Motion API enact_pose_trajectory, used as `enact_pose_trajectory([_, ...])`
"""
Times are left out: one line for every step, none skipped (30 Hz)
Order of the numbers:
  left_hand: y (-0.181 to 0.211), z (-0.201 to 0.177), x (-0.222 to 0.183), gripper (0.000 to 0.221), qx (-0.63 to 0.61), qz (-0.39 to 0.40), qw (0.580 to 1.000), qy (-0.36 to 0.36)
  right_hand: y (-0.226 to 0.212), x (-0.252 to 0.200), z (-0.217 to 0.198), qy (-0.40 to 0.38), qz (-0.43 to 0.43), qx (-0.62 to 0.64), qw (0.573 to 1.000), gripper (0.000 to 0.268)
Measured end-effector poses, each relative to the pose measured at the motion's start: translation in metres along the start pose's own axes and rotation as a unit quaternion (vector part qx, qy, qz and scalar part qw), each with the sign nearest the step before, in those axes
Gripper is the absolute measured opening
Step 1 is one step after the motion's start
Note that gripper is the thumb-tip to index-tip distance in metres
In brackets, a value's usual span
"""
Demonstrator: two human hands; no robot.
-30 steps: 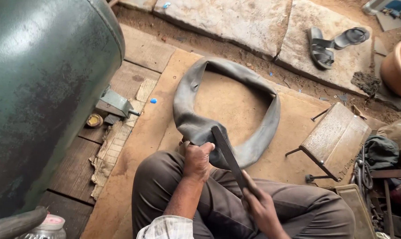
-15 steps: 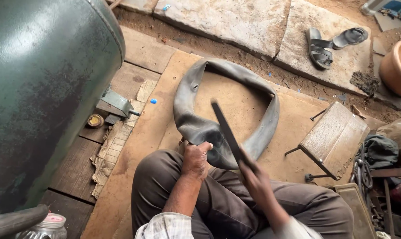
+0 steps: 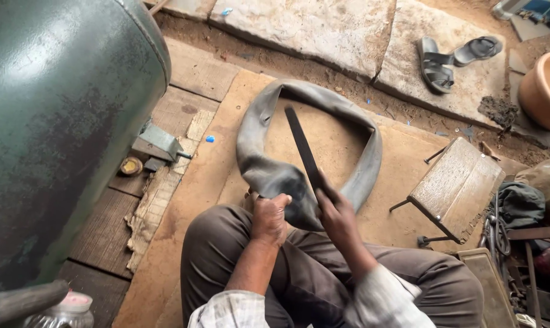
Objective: The recorder is using a metal file to roughen the surface of a motorcycle inner tube to prepare it for patching.
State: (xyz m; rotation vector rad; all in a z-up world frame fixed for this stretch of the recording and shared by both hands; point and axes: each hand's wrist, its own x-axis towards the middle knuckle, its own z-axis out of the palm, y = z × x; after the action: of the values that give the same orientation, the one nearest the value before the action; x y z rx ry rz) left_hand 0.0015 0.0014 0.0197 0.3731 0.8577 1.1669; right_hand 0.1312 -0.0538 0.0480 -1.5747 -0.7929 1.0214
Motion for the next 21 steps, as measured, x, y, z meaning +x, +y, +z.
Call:
enact_pose_trajectory([-0.003, -0.001, 0.005, 0.036, -0.001, 0.0, 1.0, -0.003, 0.009, -0.012, -0.018, 0.002, -0.002, -0.001, 1.0, 0.051])
enact_pose_trajectory([-0.006, -0.005, 0.008, 0.035, -0.022, -0.02, 1.0, 0.003, 0.018, -0.025, -0.035, -0.021, 0.027, -0.021, 0.999, 0.051])
enact_pose_trajectory([-0.009, -0.01, 0.011, 0.035, -0.043, -0.039, 0.998, 0.008, 0.028, -0.037, -0.053, -0.044, 0.056, -0.042, 0.997, 0.052])
enact_pose_trajectory([-0.01, -0.01, 0.011, 0.035, -0.045, -0.04, 0.998, 0.013, 0.042, -0.051, -0.063, -0.048, 0.059, -0.044, 0.996, 0.052])
enact_pose_trajectory([-0.011, -0.009, 0.012, 0.034, -0.053, -0.05, 0.997, 0.032, 0.055, -0.064, -0.073, -0.057, 0.083, -0.023, 0.995, 0.053])
enact_pose_trajectory([-0.012, -0.008, 0.012, 0.034, -0.059, -0.062, 0.995, 0.049, 0.069, -0.079, -0.085, -0.063, 0.107, -0.001, 0.992, 0.054])
enact_pose_trajectory([-0.015, -0.011, 0.012, 0.034, -0.059, -0.065, 0.995, 0.051, 0.063, -0.079, -0.077, -0.062, 0.11, -0.002, 0.992, 0.054])
enact_pose_trajectory([-0.017, -0.012, 0.014, 0.035, -0.063, -0.063, 0.995, 0.047, 0.057, -0.077, -0.069, -0.057, 0.098, -0.019, 0.993, 0.054])
enact_pose_trajectory([-0.019, -0.013, 0.014, 0.035, -0.066, -0.061, 0.995, 0.042, 0.051, -0.077, -0.062, -0.052, 0.085, -0.036, 0.994, 0.055])
enact_pose_trajectory([-0.024, -0.017, 0.015, 0.035, -0.064, -0.062, 0.995, 0.041, 0.047, -0.063, -0.047, -0.05, 0.085, -0.034, 0.995, 0.055])
enact_pose_trajectory([-0.028, -0.02, 0.015, 0.033, -0.046, -0.035, 0.998, 0.021, 0.042, -0.049, -0.033, -0.037, 0.05, -0.056, 0.996, 0.053])
enact_pose_trajectory([-0.029, -0.022, 0.019, 0.03, -0.029, -0.002, 1.0, 0.001, 0.036, -0.031, -0.017, -0.029, 0.011, -0.078, 0.996, 0.051])
enact_pose_trajectory([-0.021, -0.016, 0.014, 0.03, -0.028, 0.003, 1.0, -0.001, 0.027, -0.017, -0.008, -0.03, 0.006, -0.076, 0.997, 0.051])
enact_pose_trajectory([-0.015, -0.011, 0.008, 0.032, -0.005, 0.004, 1.0, 0.009, 0.019, -0.007, 0.0, -0.024, 0.018, -0.065, 0.997, 0.05])
enact_pose_trajectory([-0.009, -0.006, 0.002, 0.034, 0.018, 0.005, 1.0, 0.019, 0.011, 0.005, 0.008, -0.017, 0.03, -0.055, 0.998, 0.049])
enact_pose_trajectory([-0.007, -0.006, 0.001, 0.034, 0.019, 0.004, 1.0, 0.018, 0.011, 0.005, 0.005, -0.016, 0.03, -0.054, 0.998, 0.049])
enact_pose_trajectory([-0.004, -0.006, 0.001, 0.033, 0.005, 0.007, 1.0, 0.005, 0.011, 0.007, 0.003, -0.013, -0.005, -0.061, 0.998, 0.048])
enact_pose_trajectory([-0.003, -0.005, 0.001, 0.031, -0.012, 0.009, 1.0, -0.009, 0.011, 0.009, -0.002, -0.01, -0.04, -0.071, 0.997, 0.048])
enact_pose_trajectory([-0.003, -0.004, 0.004, 0.031, -0.014, 0.008, 1.0, -0.01, 0.017, -0.005, -0.018, -0.009, -0.041, -0.074, 0.996, 0.048])
enact_pose_trajectory([-0.003, -0.005, 0.006, 0.032, -0.028, -0.028, 0.999, 0.014, 0.024, -0.02, -0.034, -0.03, -0.002, -0.077, 0.997, 0.05])
enact_pose_trajectory([-0.003, -0.007, 0.008, 0.032, -0.043, -0.064, 0.996, 0.038, 0.031, -0.034, -0.05, -0.052, 0.036, -0.08, 0.995, 0.053])
